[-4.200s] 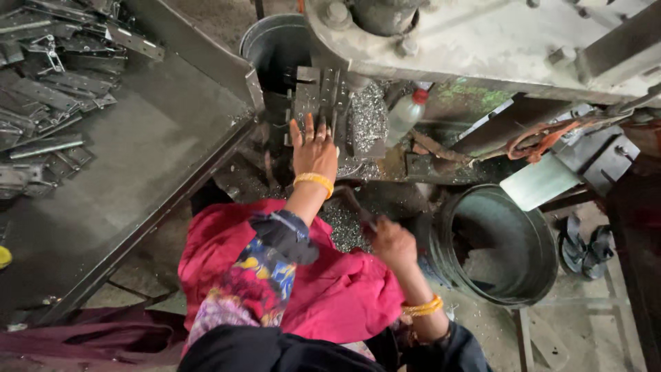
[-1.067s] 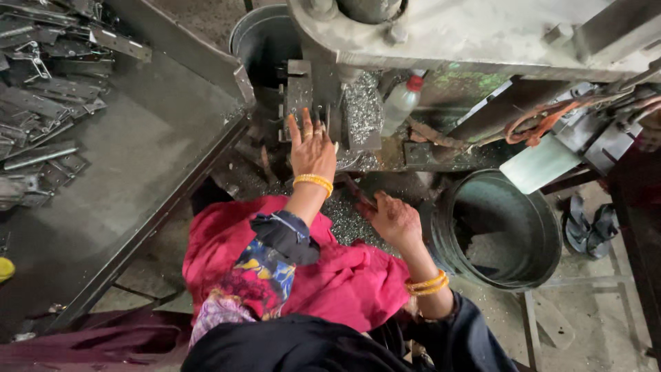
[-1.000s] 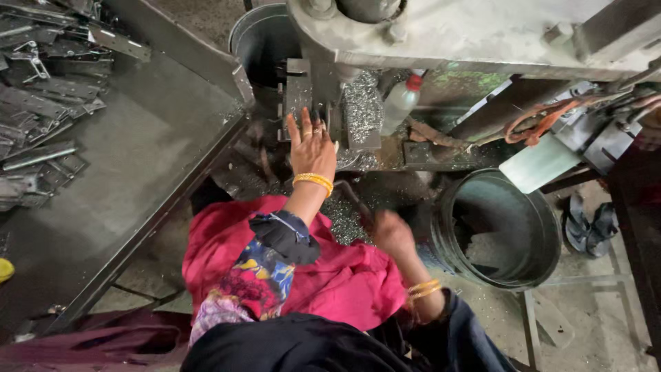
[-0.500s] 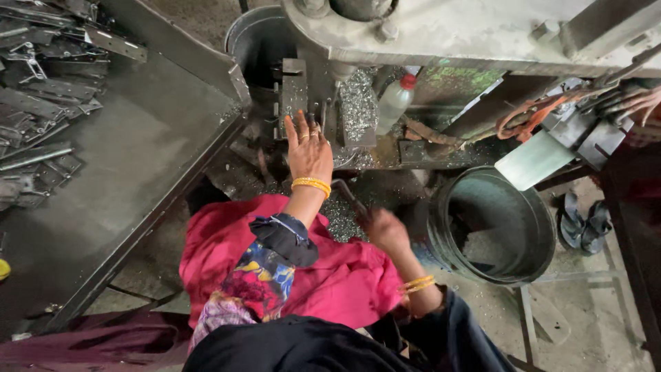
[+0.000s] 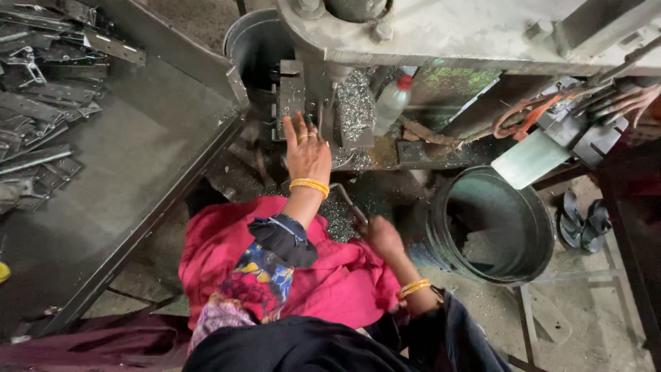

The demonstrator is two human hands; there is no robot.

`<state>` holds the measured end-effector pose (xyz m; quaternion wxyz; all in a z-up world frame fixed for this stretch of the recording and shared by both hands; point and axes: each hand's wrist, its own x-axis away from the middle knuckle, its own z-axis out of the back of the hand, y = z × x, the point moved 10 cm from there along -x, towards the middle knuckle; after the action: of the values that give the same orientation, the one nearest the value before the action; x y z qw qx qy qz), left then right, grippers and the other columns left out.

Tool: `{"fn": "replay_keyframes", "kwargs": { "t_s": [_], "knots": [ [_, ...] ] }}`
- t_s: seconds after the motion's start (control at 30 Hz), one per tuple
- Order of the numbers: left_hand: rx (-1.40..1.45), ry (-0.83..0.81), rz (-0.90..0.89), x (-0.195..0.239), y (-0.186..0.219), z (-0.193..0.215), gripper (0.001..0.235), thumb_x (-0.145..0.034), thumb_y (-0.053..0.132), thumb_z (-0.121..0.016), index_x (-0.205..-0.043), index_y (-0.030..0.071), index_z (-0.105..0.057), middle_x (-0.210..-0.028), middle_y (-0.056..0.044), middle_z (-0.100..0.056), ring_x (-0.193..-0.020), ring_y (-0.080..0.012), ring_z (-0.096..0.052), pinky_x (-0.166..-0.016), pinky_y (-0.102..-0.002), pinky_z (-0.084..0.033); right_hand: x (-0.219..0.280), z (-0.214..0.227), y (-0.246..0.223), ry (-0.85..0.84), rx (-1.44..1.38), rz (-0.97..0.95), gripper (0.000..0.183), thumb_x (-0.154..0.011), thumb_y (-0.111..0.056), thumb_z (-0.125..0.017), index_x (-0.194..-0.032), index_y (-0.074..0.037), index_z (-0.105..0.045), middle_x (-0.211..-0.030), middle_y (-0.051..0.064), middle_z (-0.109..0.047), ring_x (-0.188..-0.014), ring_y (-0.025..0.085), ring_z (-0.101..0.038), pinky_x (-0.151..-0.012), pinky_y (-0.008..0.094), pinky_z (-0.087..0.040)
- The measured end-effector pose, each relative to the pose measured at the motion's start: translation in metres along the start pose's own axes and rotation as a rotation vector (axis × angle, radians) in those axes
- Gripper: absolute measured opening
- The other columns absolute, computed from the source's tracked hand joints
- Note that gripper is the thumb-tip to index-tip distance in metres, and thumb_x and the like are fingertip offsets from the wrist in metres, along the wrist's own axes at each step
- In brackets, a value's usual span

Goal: The person places metal hinge components into a drilling machine and operates the machine to create holes in the metal.

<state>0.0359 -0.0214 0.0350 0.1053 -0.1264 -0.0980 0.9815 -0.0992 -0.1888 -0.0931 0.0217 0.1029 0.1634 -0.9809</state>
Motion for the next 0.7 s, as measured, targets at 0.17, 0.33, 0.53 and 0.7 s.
{"fn": "replay_keyframes", "kwargs": {
  "t_s": [0.17,0.33,0.53,0.7],
  "knots": [
    [0.227,0.041,0.008,0.001,-0.009,-0.001,0.05,-0.1,0.03,-0.044,-0.136,0.001,-0.064,-0.15,-0.009,-0.056,-0.153,-0.0334,-0.028,-0.123,-0.061,-0.001,0.009,-0.046,0.032,-0.414,-0.036,-0.377,0.06,-0.092,-0.064,-0.067,-0.101,-0.005,-0.07,-0.101,0.023,-0.073,-0.099,0.04,-0.071,-0.082,0.049,-0.057],
    [0.184,0.057,0.026,-0.02,-0.004,-0.019,0.047,-0.099,0.02,-0.042,-0.139,0.006,-0.062,-0.152,-0.007,-0.052,-0.152,-0.034,-0.028,-0.122,-0.066,0.0,-0.031,0.006,0.018,-0.257,-0.067,-0.171,0.047,-0.085,-0.05,-0.066,-0.108,-0.009,-0.069,-0.1,0.022,-0.073,-0.093,0.044,-0.069,-0.074,0.056,-0.054],
    [0.27,0.049,0.048,-0.023,-0.008,-0.03,0.046,-0.1,0.018,-0.041,-0.139,0.006,-0.062,-0.155,-0.006,-0.051,-0.154,-0.0342,-0.025,-0.12,-0.068,0.002,0.007,-0.046,0.033,-0.388,-0.095,-0.326,0.053,-0.089,-0.058,-0.066,-0.099,-0.006,-0.07,-0.098,0.023,-0.073,-0.096,0.042,-0.071,-0.084,0.052,-0.055],
    [0.2,-0.02,0.031,-0.031,-0.007,-0.029,0.046,-0.1,0.019,-0.04,-0.141,0.007,-0.06,-0.155,-0.004,-0.05,-0.157,-0.0316,-0.023,-0.123,-0.066,0.001,-0.013,0.006,0.002,-0.296,-0.137,-0.22,0.051,-0.084,-0.056,-0.069,-0.098,-0.007,-0.07,-0.095,0.024,-0.072,-0.091,0.045,-0.068,-0.076,0.055,-0.054]
  ]
}}
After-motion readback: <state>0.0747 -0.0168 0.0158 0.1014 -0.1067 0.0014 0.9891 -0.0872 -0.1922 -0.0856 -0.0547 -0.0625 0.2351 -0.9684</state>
